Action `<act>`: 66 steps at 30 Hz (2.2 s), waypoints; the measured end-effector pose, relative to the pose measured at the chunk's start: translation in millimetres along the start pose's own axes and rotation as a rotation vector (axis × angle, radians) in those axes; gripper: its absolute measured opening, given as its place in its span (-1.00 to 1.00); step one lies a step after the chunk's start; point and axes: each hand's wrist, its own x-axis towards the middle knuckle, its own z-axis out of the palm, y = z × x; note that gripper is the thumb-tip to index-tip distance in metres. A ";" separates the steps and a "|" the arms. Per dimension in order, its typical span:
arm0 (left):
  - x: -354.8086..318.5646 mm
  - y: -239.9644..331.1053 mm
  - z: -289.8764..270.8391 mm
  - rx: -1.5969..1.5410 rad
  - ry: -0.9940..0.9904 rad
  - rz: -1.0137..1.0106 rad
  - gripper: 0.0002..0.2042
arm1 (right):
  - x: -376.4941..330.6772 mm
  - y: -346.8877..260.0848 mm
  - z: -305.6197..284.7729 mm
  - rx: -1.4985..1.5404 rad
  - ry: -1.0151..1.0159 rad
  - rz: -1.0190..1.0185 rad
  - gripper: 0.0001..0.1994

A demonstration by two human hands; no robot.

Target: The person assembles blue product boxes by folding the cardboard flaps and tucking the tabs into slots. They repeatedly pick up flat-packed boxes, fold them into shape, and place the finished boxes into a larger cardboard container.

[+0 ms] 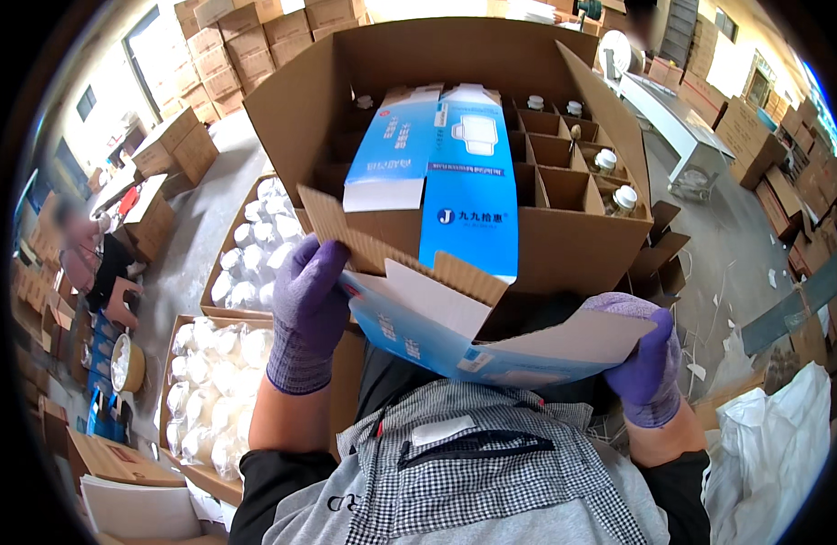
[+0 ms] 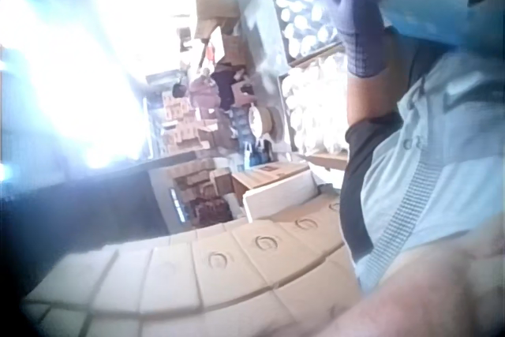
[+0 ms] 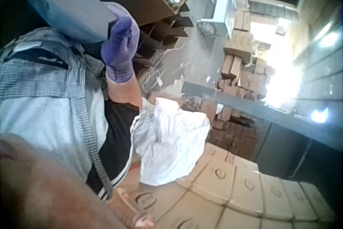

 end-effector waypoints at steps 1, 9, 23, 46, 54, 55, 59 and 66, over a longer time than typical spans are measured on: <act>-6.1 8.4 9.8 -0.187 0.030 -0.130 -0.72 | -1.6 -3.6 11.1 -0.013 0.038 0.023 -0.29; -41.0 31.5 63.8 -0.106 -0.171 0.032 -0.49 | -44.1 4.9 35.5 0.192 0.622 0.344 -0.41; -7.0 32.0 89.1 0.101 -0.557 0.121 -0.32 | -47.6 18.4 25.8 -0.669 0.625 -0.184 -0.62; -10.6 1.5 91.7 -0.080 -0.336 -0.089 -0.36 | -2.8 -30.3 44.7 -1.196 -0.007 -0.372 -0.61; -28.0 -6.4 90.9 -0.014 -0.384 -0.204 -0.49 | -2.4 -33.7 48.6 -1.174 -0.585 -0.232 -0.32; -27.7 -5.5 91.4 -0.020 -0.387 -0.201 -0.49 | -1.8 -33.4 48.9 -1.164 -0.607 -0.202 -0.31; -30.1 1.8 86.7 -0.083 -0.372 -0.197 -0.50 | 2.9 -29.8 23.5 -0.748 -0.398 -0.390 -0.54; -5.1 48.6 123.3 -0.221 -0.707 0.111 -0.63 | 91.4 25.4 -42.5 -0.722 -0.174 0.596 -0.52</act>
